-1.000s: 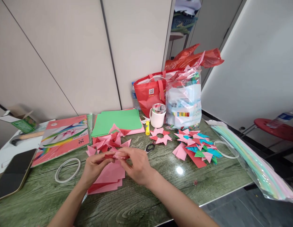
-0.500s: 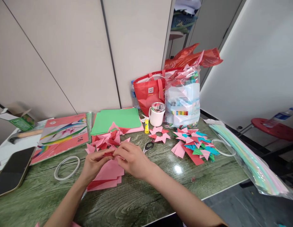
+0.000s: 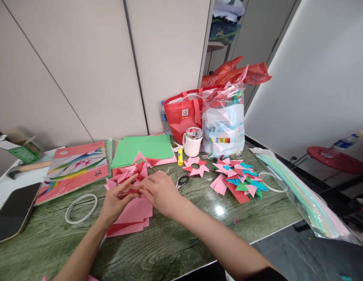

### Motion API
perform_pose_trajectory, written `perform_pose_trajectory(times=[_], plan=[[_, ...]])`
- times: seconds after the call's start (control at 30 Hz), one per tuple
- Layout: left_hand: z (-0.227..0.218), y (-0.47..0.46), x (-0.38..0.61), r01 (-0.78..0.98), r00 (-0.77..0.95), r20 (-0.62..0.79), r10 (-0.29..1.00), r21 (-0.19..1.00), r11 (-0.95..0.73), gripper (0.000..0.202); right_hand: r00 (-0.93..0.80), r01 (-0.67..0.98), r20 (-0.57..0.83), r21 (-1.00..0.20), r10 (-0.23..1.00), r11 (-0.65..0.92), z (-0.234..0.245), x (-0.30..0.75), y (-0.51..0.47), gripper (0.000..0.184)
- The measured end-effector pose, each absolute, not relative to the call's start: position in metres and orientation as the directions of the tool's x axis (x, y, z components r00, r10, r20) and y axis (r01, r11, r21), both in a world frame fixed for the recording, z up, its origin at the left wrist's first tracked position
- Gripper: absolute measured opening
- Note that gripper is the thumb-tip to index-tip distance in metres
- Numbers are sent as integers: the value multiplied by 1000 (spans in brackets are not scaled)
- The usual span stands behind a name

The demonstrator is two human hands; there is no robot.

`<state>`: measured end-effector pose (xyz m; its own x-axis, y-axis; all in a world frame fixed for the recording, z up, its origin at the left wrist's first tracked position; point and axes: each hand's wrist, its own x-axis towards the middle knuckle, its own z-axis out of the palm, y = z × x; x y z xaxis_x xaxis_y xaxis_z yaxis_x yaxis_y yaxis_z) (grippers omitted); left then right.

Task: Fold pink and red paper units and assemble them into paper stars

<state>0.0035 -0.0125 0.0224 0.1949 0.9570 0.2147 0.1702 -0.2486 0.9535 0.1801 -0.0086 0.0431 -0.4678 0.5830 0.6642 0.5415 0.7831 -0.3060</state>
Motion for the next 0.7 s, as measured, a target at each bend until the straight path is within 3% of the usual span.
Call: perform_pose_trajectory(times=[0.17, 0.37, 0.7], plan=[[19, -11, 0, 203, 193, 214, 957, 946, -253, 52, -556, 583, 622, -181, 551, 792, 47, 177, -6, 6], [18, -11, 0, 130, 191, 205, 960, 964, -232, 23, -613, 600, 579, -101, 537, 794, 52, 175, -6, 6], [20, -13, 1, 167, 230, 220, 948, 951, -261, 14, -434, 677, 628, -246, 646, 693, 42, 169, -9, 6]])
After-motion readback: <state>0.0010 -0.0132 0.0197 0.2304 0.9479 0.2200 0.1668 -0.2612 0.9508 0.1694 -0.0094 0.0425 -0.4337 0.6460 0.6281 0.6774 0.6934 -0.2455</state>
